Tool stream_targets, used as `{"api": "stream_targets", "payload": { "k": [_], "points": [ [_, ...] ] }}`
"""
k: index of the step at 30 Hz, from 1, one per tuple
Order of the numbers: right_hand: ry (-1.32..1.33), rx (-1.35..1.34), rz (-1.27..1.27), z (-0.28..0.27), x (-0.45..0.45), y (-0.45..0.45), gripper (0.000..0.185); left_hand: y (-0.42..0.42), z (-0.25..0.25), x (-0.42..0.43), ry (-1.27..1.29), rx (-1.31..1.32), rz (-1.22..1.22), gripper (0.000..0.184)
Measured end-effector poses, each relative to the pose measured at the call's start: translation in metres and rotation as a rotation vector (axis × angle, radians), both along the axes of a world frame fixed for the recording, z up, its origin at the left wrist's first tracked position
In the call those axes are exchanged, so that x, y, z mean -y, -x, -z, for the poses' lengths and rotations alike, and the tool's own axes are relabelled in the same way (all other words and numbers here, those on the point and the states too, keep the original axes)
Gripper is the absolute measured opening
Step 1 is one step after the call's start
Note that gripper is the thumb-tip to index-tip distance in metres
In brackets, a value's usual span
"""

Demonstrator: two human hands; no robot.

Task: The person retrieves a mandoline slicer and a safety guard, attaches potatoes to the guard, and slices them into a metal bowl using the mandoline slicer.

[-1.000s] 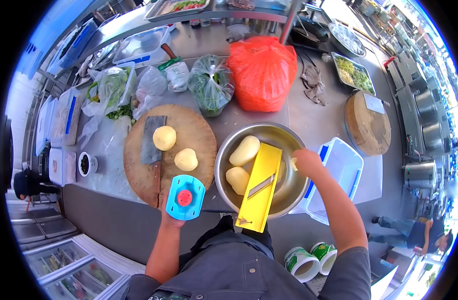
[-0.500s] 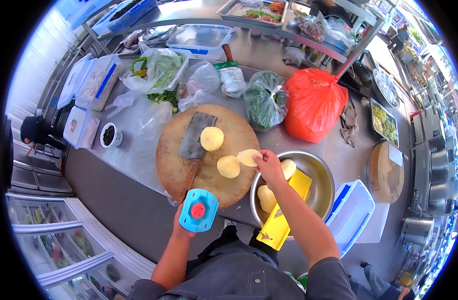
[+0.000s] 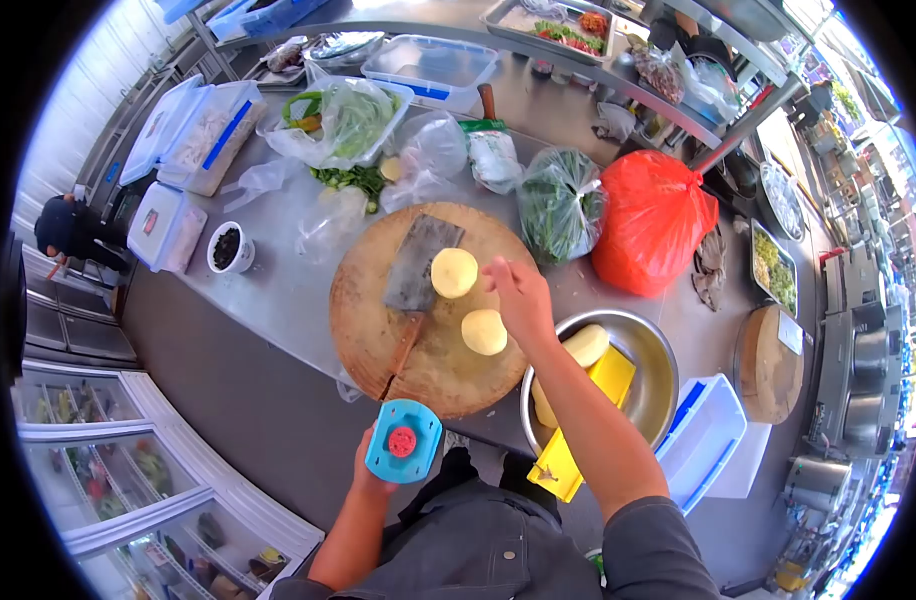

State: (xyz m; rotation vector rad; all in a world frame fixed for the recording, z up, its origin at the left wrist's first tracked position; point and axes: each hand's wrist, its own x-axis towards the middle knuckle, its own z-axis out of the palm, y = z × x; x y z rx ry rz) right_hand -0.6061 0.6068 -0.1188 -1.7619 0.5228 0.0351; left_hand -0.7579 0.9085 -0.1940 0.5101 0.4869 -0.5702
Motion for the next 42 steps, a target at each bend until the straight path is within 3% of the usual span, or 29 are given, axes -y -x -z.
{"api": "stream_targets", "payload": {
  "k": [2, 3, 4, 6, 11, 12, 17, 19, 20, 22, 23, 25, 28, 33, 35, 36, 39, 42],
  "points": [
    [0.185, 0.222, 0.078, 0.006, 0.010, 0.047, 0.037, -0.007, 0.003, 0.002, 0.009, -0.012, 0.021, 0.039],
    [0.193, 0.211, 0.085, 0.009, 0.012, 0.065, 0.037, -0.013, 0.004, 0.004, 0.011, -0.002, 0.025, 0.039],
    [0.372, 0.207, 0.013, 0.014, 0.013, 0.081, 0.044, -0.018, 0.002, 0.007, 0.035, -0.038, 0.006, 0.039],
    [0.606, 0.106, -0.139, 0.020, 0.011, 0.098, 0.070, -0.028, 0.009, 0.010, 0.067, 0.006, 0.027, 0.042],
    [0.745, 0.143, -0.309, 0.047, -0.016, 0.072, 0.079, -0.047, 0.003, 0.015, 0.234, 0.097, 0.016, 0.053],
    [0.810, 0.106, -0.379, 0.052, -0.021, 0.066, 0.078, -0.050, -0.018, 0.021, 0.199, 0.099, -0.016, 0.047],
    [0.902, -0.052, -0.498, 0.080, -0.021, 0.050, 0.075, -0.051, -0.013, 0.014, 0.158, 0.149, 0.041, 0.051],
    [0.541, 0.224, -0.152, 0.081, -0.023, 0.054, 0.063, -0.050, -0.022, 0.015, 0.120, 0.125, 0.042, 0.050],
    [0.531, 0.223, -0.157, 0.078, -0.023, 0.058, 0.063, -0.049, -0.020, 0.014, 0.112, 0.122, 0.038, 0.050],
    [-0.671, 0.026, 0.213, 0.052, -0.011, 0.073, 0.048, -0.050, -0.016, 0.020, 0.165, 0.182, 0.039, 0.049],
    [-1.014, 0.025, 0.233, 0.043, -0.002, 0.087, 0.050, -0.051, -0.017, 0.024, 0.160, 0.186, 0.033, 0.049],
    [-1.259, 0.075, 0.210, 0.020, 0.008, 0.112, 0.055, -0.055, -0.025, 0.044, 0.219, 0.141, 0.032, 0.048],
    [-1.434, 0.153, 0.264, -0.001, 0.011, 0.140, 0.054, -0.057, -0.026, 0.063, 0.224, 0.109, 0.076, 0.047],
    [-1.342, 0.299, 0.315, 0.017, 0.014, 0.177, 0.064, -0.059, -0.039, 0.094, 0.185, 0.147, 0.205, 0.048],
    [-1.332, 0.418, 0.078, 0.018, 0.019, 0.187, 0.066, -0.060, -0.042, 0.103, 0.161, 0.129, 0.241, 0.049],
    [-1.495, 0.317, 0.199, 0.016, 0.021, 0.196, 0.062, -0.058, -0.045, 0.108, 0.167, 0.179, 0.280, 0.051],
    [-1.522, 0.136, 0.275, -0.010, 0.028, 0.195, 0.058, -0.057, -0.063, 0.123, 0.128, 0.273, 0.346, 0.055],
    [-1.349, 0.236, 0.334, -0.006, 0.021, 0.204, 0.051, -0.056, -0.060, 0.129, 0.072, 0.327, 0.382, 0.060]
  ]
}}
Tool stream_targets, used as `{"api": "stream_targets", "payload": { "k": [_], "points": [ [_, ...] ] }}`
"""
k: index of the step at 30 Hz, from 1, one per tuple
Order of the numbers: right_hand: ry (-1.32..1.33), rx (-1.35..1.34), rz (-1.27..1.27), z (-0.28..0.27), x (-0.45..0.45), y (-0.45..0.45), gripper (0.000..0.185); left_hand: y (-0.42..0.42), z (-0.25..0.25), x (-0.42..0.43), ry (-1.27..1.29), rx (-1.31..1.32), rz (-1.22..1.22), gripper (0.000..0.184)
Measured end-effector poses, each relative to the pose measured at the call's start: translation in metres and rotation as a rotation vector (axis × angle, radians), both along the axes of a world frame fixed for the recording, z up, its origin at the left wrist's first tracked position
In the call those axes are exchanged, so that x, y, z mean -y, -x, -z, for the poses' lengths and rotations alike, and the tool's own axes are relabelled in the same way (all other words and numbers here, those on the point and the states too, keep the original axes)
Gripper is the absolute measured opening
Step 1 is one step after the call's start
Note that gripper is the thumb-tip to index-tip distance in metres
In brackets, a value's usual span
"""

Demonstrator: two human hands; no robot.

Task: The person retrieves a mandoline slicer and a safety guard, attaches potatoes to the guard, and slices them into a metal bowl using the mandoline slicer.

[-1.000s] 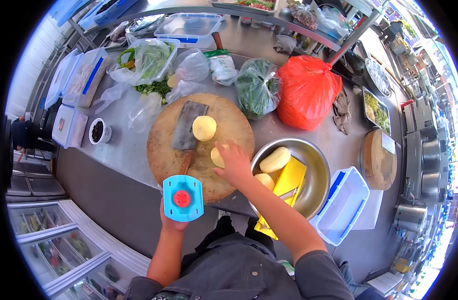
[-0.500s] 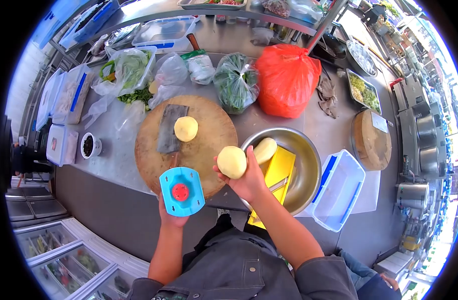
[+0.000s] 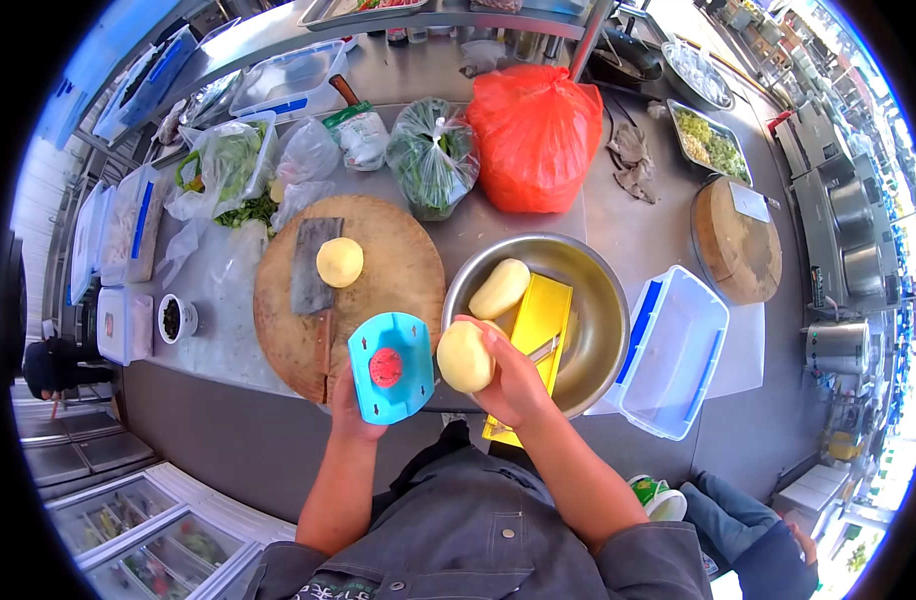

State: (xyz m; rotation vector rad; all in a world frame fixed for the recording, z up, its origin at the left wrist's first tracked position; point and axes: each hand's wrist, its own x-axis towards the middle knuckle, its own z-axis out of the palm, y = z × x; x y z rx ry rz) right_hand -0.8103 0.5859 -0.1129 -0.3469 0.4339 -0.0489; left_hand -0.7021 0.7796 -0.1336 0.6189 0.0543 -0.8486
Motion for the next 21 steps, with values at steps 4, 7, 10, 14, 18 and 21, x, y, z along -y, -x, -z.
{"api": "stream_targets", "payload": {
  "k": [4, 7, 10, 14, 18, 21],
  "points": [
    [0.118, -0.045, 0.096, -0.006, -0.002, 0.007, 0.041, 0.002, -0.015, 0.015, -0.078, 0.138, 0.014, 0.062],
    [0.325, -0.160, 0.132, -0.016, -0.008, 0.007, 0.039, 0.006, -0.016, 0.028, -0.171, 0.236, 0.019, 0.059],
    [0.354, -0.207, 0.201, -0.020, -0.018, 0.003, 0.034, 0.013, -0.026, 0.041, -0.370, 0.572, 0.015, 0.049],
    [0.374, -0.199, 0.290, -0.019, -0.023, 0.004, 0.033, 0.026, -0.025, 0.050, -0.462, 0.665, 0.003, 0.052],
    [0.420, -0.175, 0.299, -0.012, -0.026, 0.010, 0.035, 0.037, -0.024, 0.053, -0.485, 0.731, -0.010, 0.055],
    [0.441, -0.208, 0.343, -0.022, -0.035, 0.014, 0.036, 0.047, -0.024, 0.057, -0.516, 0.921, -0.011, 0.058]
  ]
}}
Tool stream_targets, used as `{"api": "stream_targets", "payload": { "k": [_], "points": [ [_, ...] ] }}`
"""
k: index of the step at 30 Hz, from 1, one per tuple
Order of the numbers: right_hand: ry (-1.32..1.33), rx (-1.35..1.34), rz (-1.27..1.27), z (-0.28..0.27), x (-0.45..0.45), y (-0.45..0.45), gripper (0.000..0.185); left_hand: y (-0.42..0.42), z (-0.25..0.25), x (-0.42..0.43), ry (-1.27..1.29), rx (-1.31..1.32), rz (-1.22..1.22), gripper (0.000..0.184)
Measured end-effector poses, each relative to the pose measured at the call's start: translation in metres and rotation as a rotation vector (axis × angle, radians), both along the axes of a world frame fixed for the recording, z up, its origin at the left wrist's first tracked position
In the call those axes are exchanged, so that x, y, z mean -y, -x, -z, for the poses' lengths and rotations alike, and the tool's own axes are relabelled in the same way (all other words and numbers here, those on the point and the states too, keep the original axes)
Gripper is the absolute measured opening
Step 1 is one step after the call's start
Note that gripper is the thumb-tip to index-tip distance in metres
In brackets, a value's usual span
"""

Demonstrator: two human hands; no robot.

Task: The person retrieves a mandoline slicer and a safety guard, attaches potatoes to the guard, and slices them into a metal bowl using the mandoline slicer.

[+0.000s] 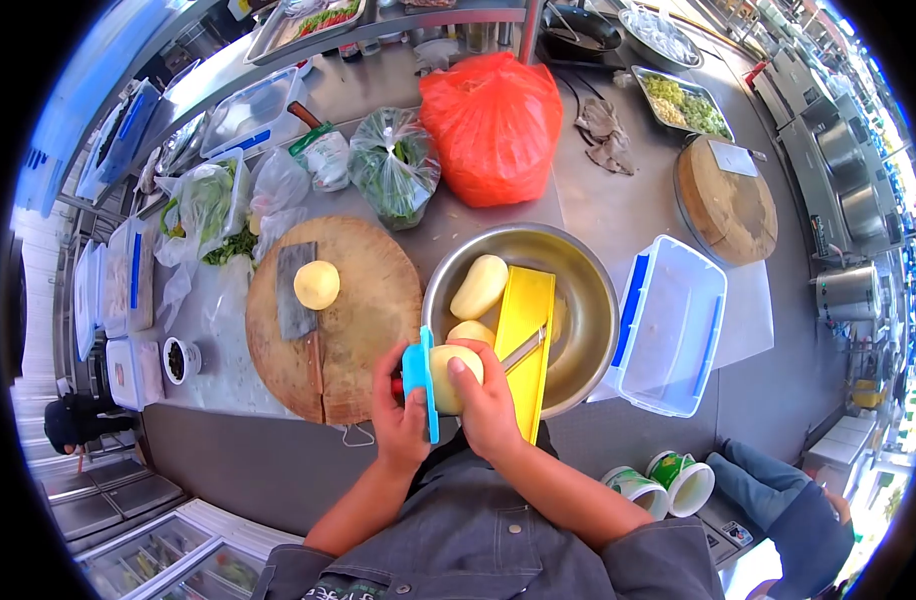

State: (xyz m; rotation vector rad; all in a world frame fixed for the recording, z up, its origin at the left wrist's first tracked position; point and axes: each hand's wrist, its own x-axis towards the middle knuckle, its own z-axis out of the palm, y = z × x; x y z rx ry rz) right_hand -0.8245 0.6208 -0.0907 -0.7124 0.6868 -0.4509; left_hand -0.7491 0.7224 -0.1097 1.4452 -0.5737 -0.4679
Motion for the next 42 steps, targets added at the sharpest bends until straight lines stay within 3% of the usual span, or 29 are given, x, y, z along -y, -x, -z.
{"api": "stream_targets", "payload": {
  "k": [10, 12, 14, 17, 19, 20, 23, 26, 27, 30, 32, 37, 42],
  "points": [
    [0.013, -0.111, -0.104, 0.051, 0.014, 0.046, 0.040, -0.006, 0.008, 0.010, -0.156, -0.108, 0.243, 0.044],
    [0.420, -0.333, -0.161, 0.052, 0.016, 0.066, 0.040, -0.009, 0.005, 0.024, -0.200, -0.010, 0.238, 0.038],
    [0.643, -0.487, 0.101, 0.057, 0.016, 0.103, 0.043, -0.013, 0.006, 0.040, -0.358, 0.279, 0.300, 0.036],
    [0.559, -0.629, 0.243, 0.090, 0.009, 0.155, 0.045, -0.003, 0.020, 0.060, -0.401, 0.447, 0.326, 0.037],
    [0.104, -0.708, 0.022, 0.105, 0.004, 0.168, 0.051, 0.011, 0.030, 0.069, -0.446, 0.580, 0.369, 0.038],
    [0.074, -0.686, -0.100, 0.107, 0.002, 0.170, 0.052, 0.022, 0.035, 0.071, -0.455, 0.584, 0.387, 0.038],
    [-0.096, -0.569, -0.008, 0.110, -0.002, 0.160, 0.047, 0.052, 0.046, 0.075, -0.599, 0.763, 0.387, 0.041],
    [-0.118, -0.666, -0.183, 0.123, -0.007, 0.161, 0.044, 0.060, 0.050, 0.077, -0.586, 0.829, 0.392, 0.043],
    [-0.149, -0.494, -0.383, 0.143, -0.009, 0.165, 0.036, 0.060, 0.050, 0.079, -0.593, 0.839, 0.404, 0.043],
    [-0.297, -0.346, -0.438, 0.151, -0.010, 0.156, 0.031, 0.058, 0.042, 0.085, -0.617, 0.826, 0.457, 0.045],
    [-0.325, -0.330, -0.408, 0.149, -0.010, 0.153, 0.030, 0.055, 0.038, 0.089, -0.524, 0.799, 0.524, 0.047],
    [-0.491, -0.129, -0.230, 0.155, -0.019, 0.150, 0.029, 0.061, 0.040, 0.077, -0.585, 0.862, 0.565, 0.046],
    [-0.413, -0.039, -0.207, 0.161, -0.023, 0.150, 0.029, 0.071, 0.036, 0.078, -0.609, 0.974, 0.536, 0.040]
  ]
}}
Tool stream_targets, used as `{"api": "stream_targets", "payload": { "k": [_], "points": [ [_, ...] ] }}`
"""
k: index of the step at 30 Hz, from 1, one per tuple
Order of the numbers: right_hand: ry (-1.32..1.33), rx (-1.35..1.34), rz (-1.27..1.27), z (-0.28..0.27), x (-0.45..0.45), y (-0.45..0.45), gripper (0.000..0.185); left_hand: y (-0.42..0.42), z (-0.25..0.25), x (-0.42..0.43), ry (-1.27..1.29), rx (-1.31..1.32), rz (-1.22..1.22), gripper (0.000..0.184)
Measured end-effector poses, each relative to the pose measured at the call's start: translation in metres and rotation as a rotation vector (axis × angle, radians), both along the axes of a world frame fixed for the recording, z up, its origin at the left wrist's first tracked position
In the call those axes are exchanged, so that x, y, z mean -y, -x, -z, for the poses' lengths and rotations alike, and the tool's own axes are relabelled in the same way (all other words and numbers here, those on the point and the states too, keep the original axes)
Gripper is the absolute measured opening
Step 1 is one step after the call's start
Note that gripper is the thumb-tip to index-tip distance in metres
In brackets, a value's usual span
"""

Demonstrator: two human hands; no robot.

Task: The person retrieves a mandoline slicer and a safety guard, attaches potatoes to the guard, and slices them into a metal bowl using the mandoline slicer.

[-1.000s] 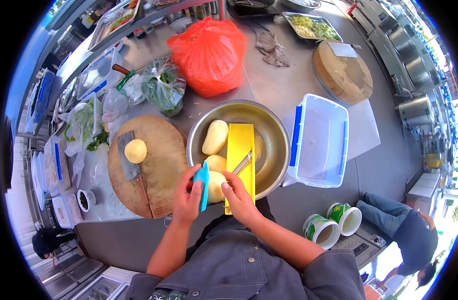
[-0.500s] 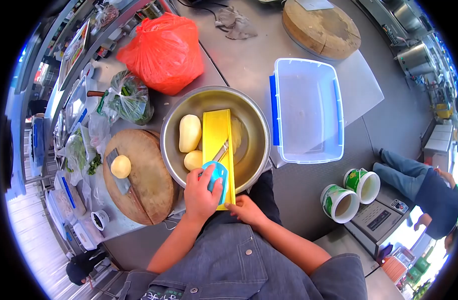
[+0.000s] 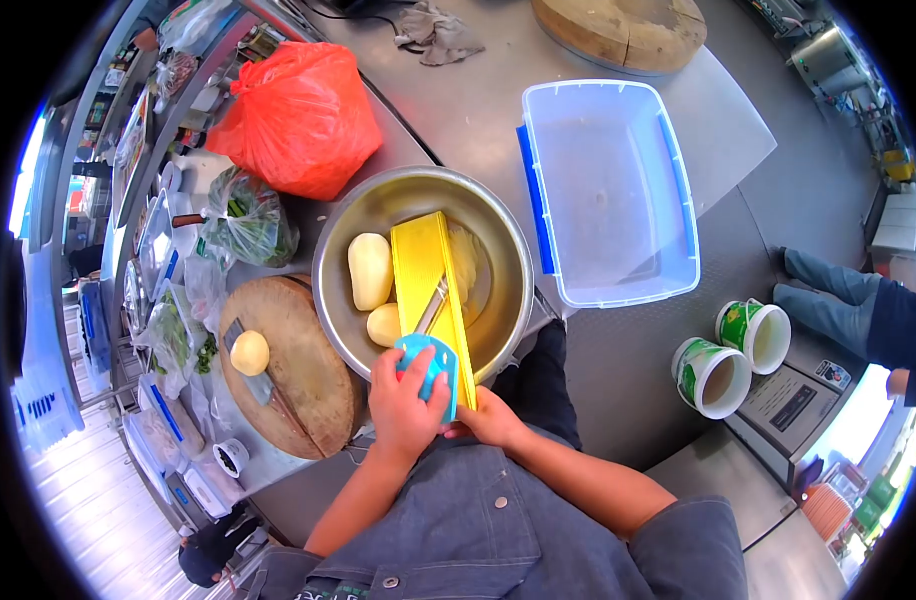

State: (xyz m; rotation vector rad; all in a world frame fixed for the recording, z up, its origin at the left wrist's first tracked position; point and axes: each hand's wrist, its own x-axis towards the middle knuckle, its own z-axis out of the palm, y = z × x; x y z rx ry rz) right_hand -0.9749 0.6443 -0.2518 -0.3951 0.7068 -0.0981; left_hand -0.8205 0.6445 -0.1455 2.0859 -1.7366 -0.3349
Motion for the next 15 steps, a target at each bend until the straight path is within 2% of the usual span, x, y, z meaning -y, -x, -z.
{"api": "stream_targets", "payload": {
  "k": [4, 6, 12, 14, 15],
  "points": [
    [0.003, -0.003, 0.070, -0.014, 0.000, -0.003, 0.030, -0.034, 0.044, 0.076, 0.090, 0.130, -0.103, 0.035],
    [0.011, -0.013, 0.096, -0.014, -0.005, -0.004, 0.030, -0.046, 0.050, 0.113, 0.018, 0.125, -0.113, 0.035],
    [-0.044, 0.027, 0.133, -0.016, -0.001, -0.001, 0.031, -0.014, 0.016, 0.023, -0.022, 0.125, 0.008, 0.034],
    [0.007, 0.037, 0.106, -0.011, -0.003, 0.001, 0.031, -0.005, 0.015, 0.014, -0.003, 0.184, -0.001, 0.033],
    [0.002, 0.034, 0.107, -0.009, -0.005, 0.003, 0.031, -0.015, 0.031, 0.030, 0.019, 0.209, -0.025, 0.033]
  ]
}}
